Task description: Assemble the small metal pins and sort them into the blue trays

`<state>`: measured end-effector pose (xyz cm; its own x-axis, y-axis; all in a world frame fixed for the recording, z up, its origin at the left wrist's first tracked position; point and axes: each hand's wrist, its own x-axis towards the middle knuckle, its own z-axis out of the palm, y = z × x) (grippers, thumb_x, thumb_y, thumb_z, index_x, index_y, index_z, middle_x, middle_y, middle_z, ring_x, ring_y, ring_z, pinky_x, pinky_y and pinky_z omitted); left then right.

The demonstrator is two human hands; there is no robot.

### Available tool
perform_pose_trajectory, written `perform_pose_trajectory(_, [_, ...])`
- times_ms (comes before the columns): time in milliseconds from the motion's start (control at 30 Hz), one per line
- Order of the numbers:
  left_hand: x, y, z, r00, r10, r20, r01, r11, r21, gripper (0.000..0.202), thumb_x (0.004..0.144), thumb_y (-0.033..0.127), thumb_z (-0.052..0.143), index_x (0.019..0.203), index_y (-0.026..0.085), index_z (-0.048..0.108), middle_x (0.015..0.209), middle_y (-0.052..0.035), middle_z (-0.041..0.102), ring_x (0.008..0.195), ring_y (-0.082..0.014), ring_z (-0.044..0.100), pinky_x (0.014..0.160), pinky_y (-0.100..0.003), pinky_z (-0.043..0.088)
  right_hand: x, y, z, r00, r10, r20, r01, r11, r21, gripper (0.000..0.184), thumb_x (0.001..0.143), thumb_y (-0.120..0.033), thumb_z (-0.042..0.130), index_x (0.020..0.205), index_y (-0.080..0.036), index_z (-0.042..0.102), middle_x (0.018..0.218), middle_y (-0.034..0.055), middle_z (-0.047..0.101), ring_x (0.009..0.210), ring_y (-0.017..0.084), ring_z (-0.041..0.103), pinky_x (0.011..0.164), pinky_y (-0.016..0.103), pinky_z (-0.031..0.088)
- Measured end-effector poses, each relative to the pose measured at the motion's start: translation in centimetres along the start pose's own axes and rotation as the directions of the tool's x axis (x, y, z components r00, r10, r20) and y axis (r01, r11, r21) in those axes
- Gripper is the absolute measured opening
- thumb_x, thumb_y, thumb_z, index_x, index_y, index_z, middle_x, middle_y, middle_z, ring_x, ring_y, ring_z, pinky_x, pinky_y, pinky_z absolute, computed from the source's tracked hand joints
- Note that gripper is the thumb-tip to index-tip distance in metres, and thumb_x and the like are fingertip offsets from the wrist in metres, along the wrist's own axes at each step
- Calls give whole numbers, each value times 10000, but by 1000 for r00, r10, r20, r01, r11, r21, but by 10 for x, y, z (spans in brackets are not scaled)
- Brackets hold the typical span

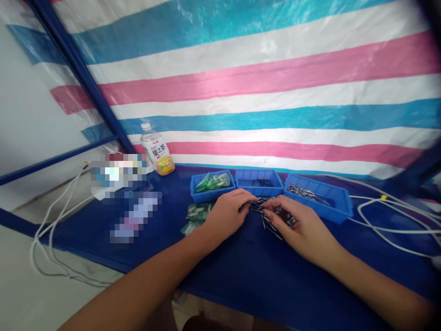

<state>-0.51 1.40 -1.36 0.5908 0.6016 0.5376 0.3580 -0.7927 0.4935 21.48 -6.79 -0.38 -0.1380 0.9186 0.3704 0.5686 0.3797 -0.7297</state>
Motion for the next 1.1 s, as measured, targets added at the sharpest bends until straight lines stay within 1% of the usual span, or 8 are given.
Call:
perform_pose_trajectory(100, [3, 9, -3, 994, 4, -108, -13, 997, -81, 282, 1008, 77, 596, 1171, 203, 789, 1161, -75, 784, 1076, -193, 745, 1003, -348, 610, 0, 1, 0, 1000, -14, 4, 14, 1000, -16, 167, 1041, -390, 653, 1146, -311, 756, 1006, 50, 767, 789, 221, 688, 603, 323, 523])
perform_pose_trajectory(233, [4, 19, -5, 988, -43, -148, 13, 980, -196, 266, 1000, 100, 630, 1174, 216, 795, 1150, -80, 746, 1041, -181, 732, 929, -322, 626, 0, 2, 1, 1000, -2, 19, 2, 1000, 6, 146, 1033, -379, 665, 1131, -305, 743, 1013, 54, 767, 787, 224, 689, 618, 333, 534])
perform_pose_trajectory(367, [3, 24, -5, 987, -104, -124, 58, 942, -332, 206, 976, 103, 654, 1062, 195, 818, 1108, -89, 669, 980, -171, 708, 799, -268, 616, 1, 3, 3, 999, 45, 22, -46, 998, 39, 81, 1000, -343, 702, 1063, -299, 727, 983, 31, 769, 728, 200, 679, 597, 324, 524])
perform_pose_trajectory(667, [4, 26, -2, 995, -88, -47, 42, 793, -607, 130, 987, 171, 700, 962, 195, 825, 1057, -86, 648, 986, -183, 694, 877, -313, 607, 2, 5, 5, 990, 119, 73, -128, 983, 132, 77, 967, -338, 727, 1006, -279, 699, 817, -14, 719, 676, 169, 643, 593, 298, 488])
perform_pose_trajectory(800, [3, 27, 1, 991, -120, -61, 46, 730, -682, 93, 966, 198, 747, 1035, 193, 810, 1123, -96, 663, 1075, -199, 702, 948, -331, 617, 1, 5, 6, 994, 98, 52, -106, 976, 191, 82, 976, -310, 717, 1031, -277, 665, 874, -4, 719, 706, 169, 655, 610, 295, 515])
perform_pose_trajectory(900, [3, 26, 3, 976, -205, -72, 106, 739, -665, 261, 960, 241, 767, 1218, 198, 754, 1225, -116, 693, 1157, -224, 708, 991, -351, 622, 1, 6, 4, 999, 47, -1, -46, 973, 226, 314, 1015, -329, 680, 1323, -310, 623, 992, 21, 727, 844, 199, 719, 688, 310, 577])
perform_pose_trajectory(967, [2, 26, 1, 963, -262, -62, 177, 791, -586, 346, 988, 283, 737, 1321, 196, 704, 1194, -115, 735, 1084, -211, 736, 929, -328, 630, 1, 7, 2, 999, 26, -29, -20, 981, 193, 445, 1037, -350, 654, 1473, -336, 570, 1067, 42, 740, 946, 225, 745, 705, 316, 593])
perform_pose_trajectory(1100, [0, 30, -5, 962, -270, 46, 265, 876, -403, 386, 1063, 358, 615, 1399, 180, 678, 879, -47, 802, 692, -153, 729, 695, -272, 595, 1, 8, -3, 995, 49, -87, -44, 997, 62, 293, 1034, -402, 673, 1314, -319, 695, 1061, 46, 802, 906, 232, 776, 639, 303, 583])
